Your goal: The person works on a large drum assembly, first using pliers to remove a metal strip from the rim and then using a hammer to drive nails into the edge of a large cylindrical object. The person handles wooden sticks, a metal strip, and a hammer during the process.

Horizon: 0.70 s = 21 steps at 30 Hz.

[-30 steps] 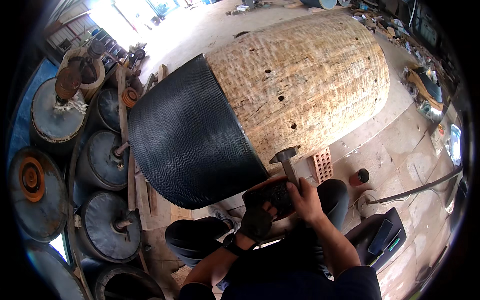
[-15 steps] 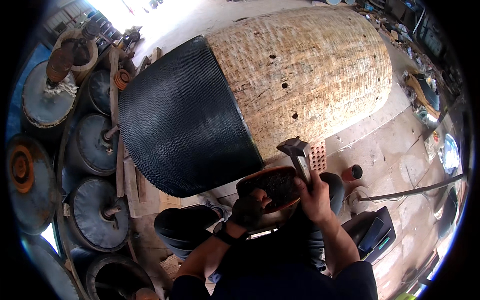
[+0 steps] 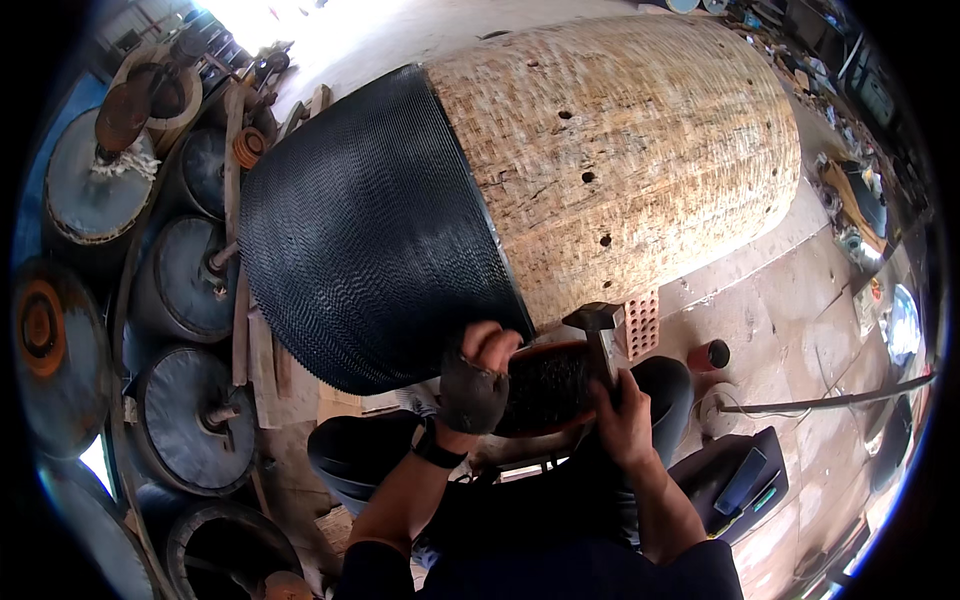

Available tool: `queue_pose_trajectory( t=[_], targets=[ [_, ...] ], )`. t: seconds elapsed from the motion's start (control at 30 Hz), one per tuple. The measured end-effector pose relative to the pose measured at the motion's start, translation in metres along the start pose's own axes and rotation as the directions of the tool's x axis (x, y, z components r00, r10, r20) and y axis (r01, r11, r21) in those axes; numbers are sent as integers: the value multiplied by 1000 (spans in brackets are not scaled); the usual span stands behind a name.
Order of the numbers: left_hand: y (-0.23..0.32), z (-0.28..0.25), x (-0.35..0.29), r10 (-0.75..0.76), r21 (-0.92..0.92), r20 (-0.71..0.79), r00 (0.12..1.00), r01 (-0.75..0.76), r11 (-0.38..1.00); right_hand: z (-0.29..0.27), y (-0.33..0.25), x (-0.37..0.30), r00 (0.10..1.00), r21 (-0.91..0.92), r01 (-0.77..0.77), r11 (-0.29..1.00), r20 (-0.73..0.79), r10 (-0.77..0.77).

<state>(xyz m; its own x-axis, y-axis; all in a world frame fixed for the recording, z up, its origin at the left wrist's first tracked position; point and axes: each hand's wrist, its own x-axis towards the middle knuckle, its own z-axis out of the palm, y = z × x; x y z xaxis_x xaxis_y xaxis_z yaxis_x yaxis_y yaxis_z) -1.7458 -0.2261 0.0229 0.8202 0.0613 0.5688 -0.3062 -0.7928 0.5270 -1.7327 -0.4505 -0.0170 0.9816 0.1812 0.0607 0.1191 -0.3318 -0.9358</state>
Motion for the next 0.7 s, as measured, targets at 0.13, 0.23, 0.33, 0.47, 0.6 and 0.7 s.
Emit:
queue_pose_trajectory(
  t=[0.13,0.23,0.33,0.47,0.6,0.7],
  targets=[
    [-9,0,41,97,96,-115,989,-86,992,9,-7,14,999,45,47,998,-19,-47],
    [-10,5,54,70,58,-119,990,-63,996,14,-10,22,998,22,64,998,-18,-63],
    [-19,15,58,148,176,-170,974,-118,977,15,-16,30,998,23,49,999,32,-50],
    [-26,17,53,88,167,-106,991,-69,983,20,-15,36,994,-21,103,994,43,-102],
    [-26,16,53,30,107,-48,998,-25,994,21,-16,39,992,-61,112,992,69,-107],
    [-7,11,66,-12,124,-44,999,18,992,19,-21,42,979,-70,200,977,44,-198]
  ],
)
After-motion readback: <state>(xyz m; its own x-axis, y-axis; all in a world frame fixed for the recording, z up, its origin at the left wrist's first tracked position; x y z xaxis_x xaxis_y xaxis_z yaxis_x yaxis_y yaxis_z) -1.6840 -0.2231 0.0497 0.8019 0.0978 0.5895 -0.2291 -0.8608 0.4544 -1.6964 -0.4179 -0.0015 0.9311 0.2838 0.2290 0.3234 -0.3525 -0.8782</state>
